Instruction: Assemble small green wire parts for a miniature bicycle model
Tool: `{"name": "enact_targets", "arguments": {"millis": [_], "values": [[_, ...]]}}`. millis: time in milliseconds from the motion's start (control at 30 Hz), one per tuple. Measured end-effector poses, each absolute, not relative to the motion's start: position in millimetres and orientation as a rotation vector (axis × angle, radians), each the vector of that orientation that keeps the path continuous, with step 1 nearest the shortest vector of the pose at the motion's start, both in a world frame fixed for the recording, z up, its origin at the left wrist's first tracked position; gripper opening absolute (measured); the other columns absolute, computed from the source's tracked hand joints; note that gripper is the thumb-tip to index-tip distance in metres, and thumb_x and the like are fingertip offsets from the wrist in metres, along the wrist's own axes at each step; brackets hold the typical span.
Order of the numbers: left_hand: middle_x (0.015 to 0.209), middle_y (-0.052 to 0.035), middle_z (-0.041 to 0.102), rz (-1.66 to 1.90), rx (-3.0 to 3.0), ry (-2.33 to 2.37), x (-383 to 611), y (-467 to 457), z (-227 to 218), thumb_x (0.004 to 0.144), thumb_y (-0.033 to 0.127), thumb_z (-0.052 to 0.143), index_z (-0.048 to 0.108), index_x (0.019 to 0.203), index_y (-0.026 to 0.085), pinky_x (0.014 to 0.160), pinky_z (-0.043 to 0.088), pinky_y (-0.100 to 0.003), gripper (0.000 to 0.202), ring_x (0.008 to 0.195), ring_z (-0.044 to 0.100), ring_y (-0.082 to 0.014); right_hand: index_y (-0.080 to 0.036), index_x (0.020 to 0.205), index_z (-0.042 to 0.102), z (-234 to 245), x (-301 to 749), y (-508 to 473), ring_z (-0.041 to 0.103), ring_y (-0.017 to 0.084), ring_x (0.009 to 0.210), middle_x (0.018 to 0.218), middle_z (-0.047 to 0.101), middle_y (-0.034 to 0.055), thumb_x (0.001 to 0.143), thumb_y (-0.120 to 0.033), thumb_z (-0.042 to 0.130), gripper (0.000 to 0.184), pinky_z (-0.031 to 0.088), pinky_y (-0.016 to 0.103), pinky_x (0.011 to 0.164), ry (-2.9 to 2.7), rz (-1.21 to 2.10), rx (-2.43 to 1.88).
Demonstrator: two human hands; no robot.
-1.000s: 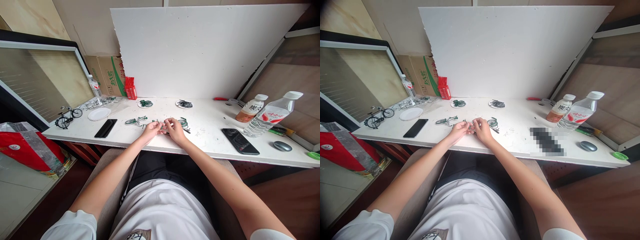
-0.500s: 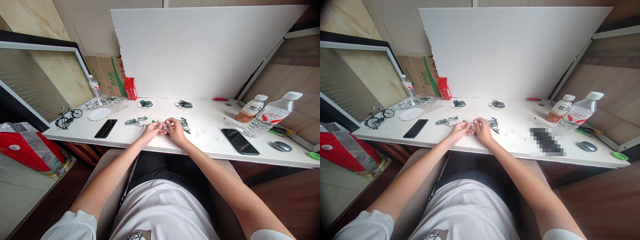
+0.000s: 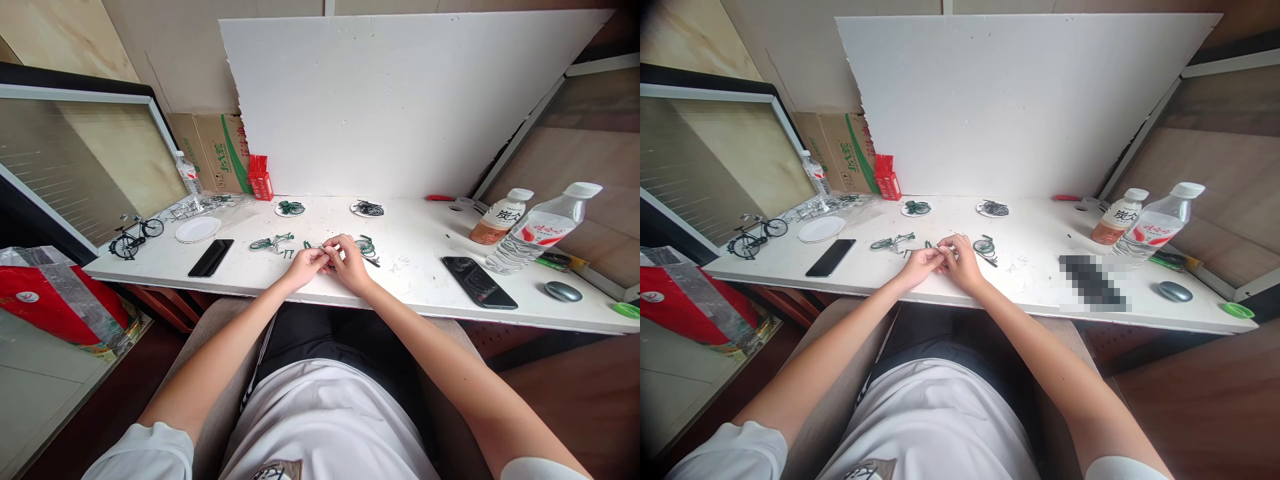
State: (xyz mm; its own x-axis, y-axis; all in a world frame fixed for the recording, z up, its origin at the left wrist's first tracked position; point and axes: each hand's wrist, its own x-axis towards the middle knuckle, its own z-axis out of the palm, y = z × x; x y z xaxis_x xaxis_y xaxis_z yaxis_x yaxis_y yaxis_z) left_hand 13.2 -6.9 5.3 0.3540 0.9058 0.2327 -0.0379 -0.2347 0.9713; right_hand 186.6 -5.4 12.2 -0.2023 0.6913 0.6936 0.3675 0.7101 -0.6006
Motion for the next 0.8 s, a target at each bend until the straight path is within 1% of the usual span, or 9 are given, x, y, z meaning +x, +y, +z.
{"name": "enact_targets", "arguments": {"millis": [100, 200, 300, 400, 500, 600, 667, 733, 800], "values": [[0.079, -0.0084, 0.076, 1.091, 1.575, 0.849, 13.9, -8.0, 6.0, 0.088, 0.063, 0.080, 0.074, 0.091, 0.012, 0.070, 0.056, -0.029, 0.051, 0.070, 0.072, -0.0183, -0.026, 0.095, 0.062, 12.1, 186.5, -5.2, 0.059, 0.027, 0.100, 0.097, 0.069, 0.0067, 0.110, -0.042, 0.052, 0.024, 0.047, 0.046, 0.097, -1.823, 0.360, -0.810], [0.065, -0.0028, 0.070, 1.063, 1.594, 0.891, 14.8, -10.6, 5.9, 0.088, 0.062, 0.079, 0.075, 0.092, 0.012, 0.060, 0.049, -0.027, 0.050, 0.054, 0.063, -0.0137, -0.025, 0.093, 0.061, 12.6, 186.3, -5.0, 0.058, 0.027, 0.099, 0.095, 0.067, 0.0065, 0.109, -0.035, 0.051, 0.021, 0.047, 0.045, 0.095, -1.836, 0.361, -0.804], [0.072, -0.0028, 0.073, 1.095, 1.582, 0.923, 15.5, -13.2, 4.9, 0.085, 0.059, 0.082, 0.078, 0.101, 0.013, 0.054, 0.045, -0.026, 0.049, 0.046, 0.057, -0.0106, -0.025, 0.092, 0.061, 13.0, 186.6, -4.0, 0.057, 0.027, 0.097, 0.094, 0.067, 0.0070, 0.109, -0.033, 0.050, 0.022, 0.046, 0.046, 0.095, -1.850, 0.342, -0.818], [0.073, -0.0032, 0.073, 1.178, 1.557, 0.991, 15.5, -13.1, 3.3, 0.081, 0.054, 0.087, 0.079, 0.107, 0.013, 0.054, 0.043, -0.025, 0.049, 0.049, 0.058, -0.0110, -0.025, 0.093, 0.065, 12.0, 187.4, -2.4, 0.057, 0.028, 0.099, 0.097, 0.069, 0.0078, 0.109, -0.034, 0.052, 0.023, 0.046, 0.046, 0.096, -1.857, 0.337, -0.830], [0.067, -0.0026, 0.070, 1.219, 1.496, 1.034, 14.9, -10.6, 2.2, 0.078, 0.050, 0.089, 0.079, 0.102, 0.012, 0.058, 0.045, -0.025, 0.046, 0.053, 0.060, -0.0123, -0.025, 0.097, 0.070, 9.6, 187.7, -1.5, 0.059, 0.028, 0.105, 0.101, 0.072, 0.0080, 0.109, -0.038, 0.055, 0.023, 0.046, 0.048, 0.100, -1.862, 0.354, -0.840], [0.065, -0.0023, 0.070, 1.215, 1.446, 1.011, 14.2, -8.2, 2.1, 0.076, 0.051, 0.091, 0.078, 0.097, 0.013, 0.065, 0.049, -0.028, 0.045, 0.058, 0.065, -0.0144, -0.026, 0.103, 0.073, 8.5, 188.2, -0.8, 0.061, 0.028, 0.109, 0.107, 0.075, 0.0079, 0.109, -0.043, 0.057, 0.024, 0.046, 0.048, 0.103, -1.845, 0.367, -0.852], [0.067, -0.0029, 0.071, 1.215, 1.429, 0.998, 14.1, -7.9, 2.5, 0.075, 0.053, 0.091, 0.077, 0.096, 0.013, 0.066, 0.049, -0.028, 0.048, 0.061, 0.067, -0.0155, -0.026, 0.110, 0.072, 11.1, 191.6, 1.1, 0.061, 0.028, 0.111, 0.111, 0.075, 0.0087, 0.109, -0.046, 0.056, 0.026, 0.048, 0.048, 0.103, -1.848, 0.370, -0.863], [0.068, -0.0040, 0.073, 1.208, 1.426, 1.008, 14.4, -8.7, 3.2, 0.075, 0.056, 0.091, 0.077, 0.099, 0.013, 0.064, 0.048, -0.028, 0.051, 0.063, 0.068, -0.0163, -0.026, 0.117, 0.070, 17.6, 200.5, 5.2, 0.062, 0.028, 0.112, 0.111, 0.074, 0.0093, 0.110, -0.048, 0.054, 0.029, 0.049, 0.046, 0.102, -1.909, 0.381, -0.881], [0.076, -0.0074, 0.077, 1.194, 1.431, 1.023, 15.0, -10.2, 4.1, 0.075, 0.057, 0.090, 0.078, 0.102, 0.012, 0.062, 0.047, -0.027, 0.053, 0.064, 0.069, -0.0161, -0.024, 0.124, 0.068, 27.7, 216.2, 11.2, 0.064, 0.026, 0.105, 0.108, 0.074, 0.0087, 0.106, -0.051, 0.060, 0.033, 0.051, 0.042, 0.093, -1.984, 0.446, -0.927]]}}
